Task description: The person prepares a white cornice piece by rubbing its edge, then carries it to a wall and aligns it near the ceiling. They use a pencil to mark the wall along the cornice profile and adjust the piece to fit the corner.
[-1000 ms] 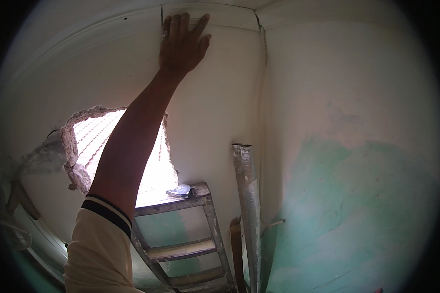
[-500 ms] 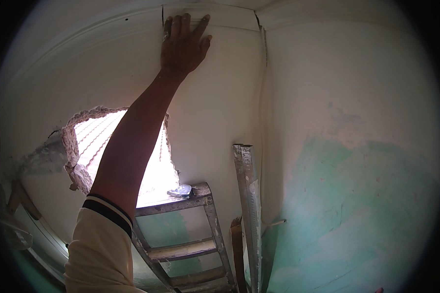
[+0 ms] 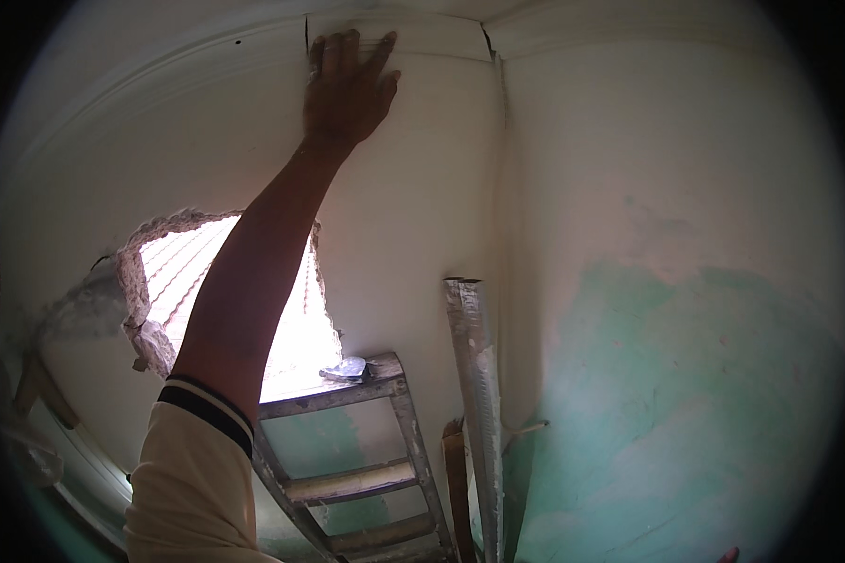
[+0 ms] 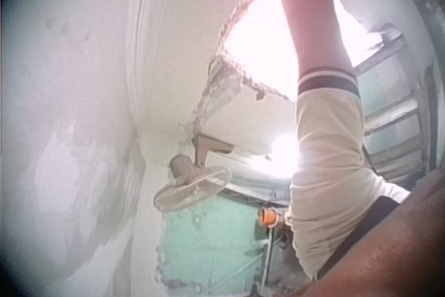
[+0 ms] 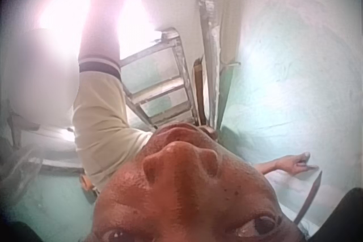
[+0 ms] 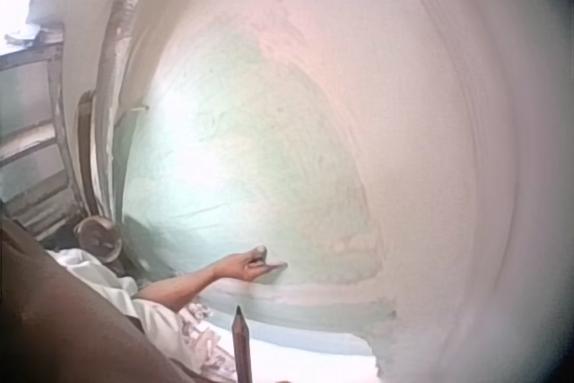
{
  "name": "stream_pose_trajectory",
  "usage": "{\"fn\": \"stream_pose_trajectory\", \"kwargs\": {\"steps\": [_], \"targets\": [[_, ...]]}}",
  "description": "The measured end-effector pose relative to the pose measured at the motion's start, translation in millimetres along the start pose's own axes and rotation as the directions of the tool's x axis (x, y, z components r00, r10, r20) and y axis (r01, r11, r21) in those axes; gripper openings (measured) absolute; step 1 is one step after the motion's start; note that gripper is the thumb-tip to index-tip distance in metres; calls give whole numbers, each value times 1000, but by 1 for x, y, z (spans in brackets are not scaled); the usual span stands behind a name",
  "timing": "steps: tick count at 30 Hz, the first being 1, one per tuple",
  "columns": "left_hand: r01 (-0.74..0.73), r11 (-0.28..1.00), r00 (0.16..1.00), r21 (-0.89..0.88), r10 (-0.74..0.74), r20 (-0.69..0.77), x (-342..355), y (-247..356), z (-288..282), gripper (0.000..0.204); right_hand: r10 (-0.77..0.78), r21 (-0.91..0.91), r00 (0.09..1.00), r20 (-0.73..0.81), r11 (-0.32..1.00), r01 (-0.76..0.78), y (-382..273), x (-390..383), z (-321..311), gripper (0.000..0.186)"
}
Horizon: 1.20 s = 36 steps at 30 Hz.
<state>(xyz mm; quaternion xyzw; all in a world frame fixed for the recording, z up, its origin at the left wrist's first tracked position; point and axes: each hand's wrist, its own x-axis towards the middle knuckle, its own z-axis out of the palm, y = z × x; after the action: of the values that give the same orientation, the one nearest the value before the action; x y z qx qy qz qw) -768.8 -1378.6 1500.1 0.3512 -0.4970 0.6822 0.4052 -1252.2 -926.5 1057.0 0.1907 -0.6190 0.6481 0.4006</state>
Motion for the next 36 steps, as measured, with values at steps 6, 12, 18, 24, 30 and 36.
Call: {"fn": "stream_pose_trajectory", "kwargs": {"steps": [6,12,18,24,30,36], "targets": [[-7,1000,1000,-5,7,12,1,-1,0,56,-12,4,1000,-8,1000,12,6,-1,1,77],[-10,1000,1000,8,10,-6,0,-2,3,56,-18,-61,1000,-23,998,16,0,0,2,73],[-27,1000,999,7,27,-27,1,0,0,56,-54,-80,998,-38,996,51,2,0,0,73],[-35,999,999,-4,35,-42,1,-2,1,56,-31,-93,999,-38,995,28,-1,0,3,73],[-40,999,998,16,41,-45,2,-2,1,56,-19,-85,999,-41,996,15,-3,0,3,73],[-41,999,998,15,42,-43,2,0,1,55,-15,-61,999,-36,998,13,-2,0,2,73]]}}
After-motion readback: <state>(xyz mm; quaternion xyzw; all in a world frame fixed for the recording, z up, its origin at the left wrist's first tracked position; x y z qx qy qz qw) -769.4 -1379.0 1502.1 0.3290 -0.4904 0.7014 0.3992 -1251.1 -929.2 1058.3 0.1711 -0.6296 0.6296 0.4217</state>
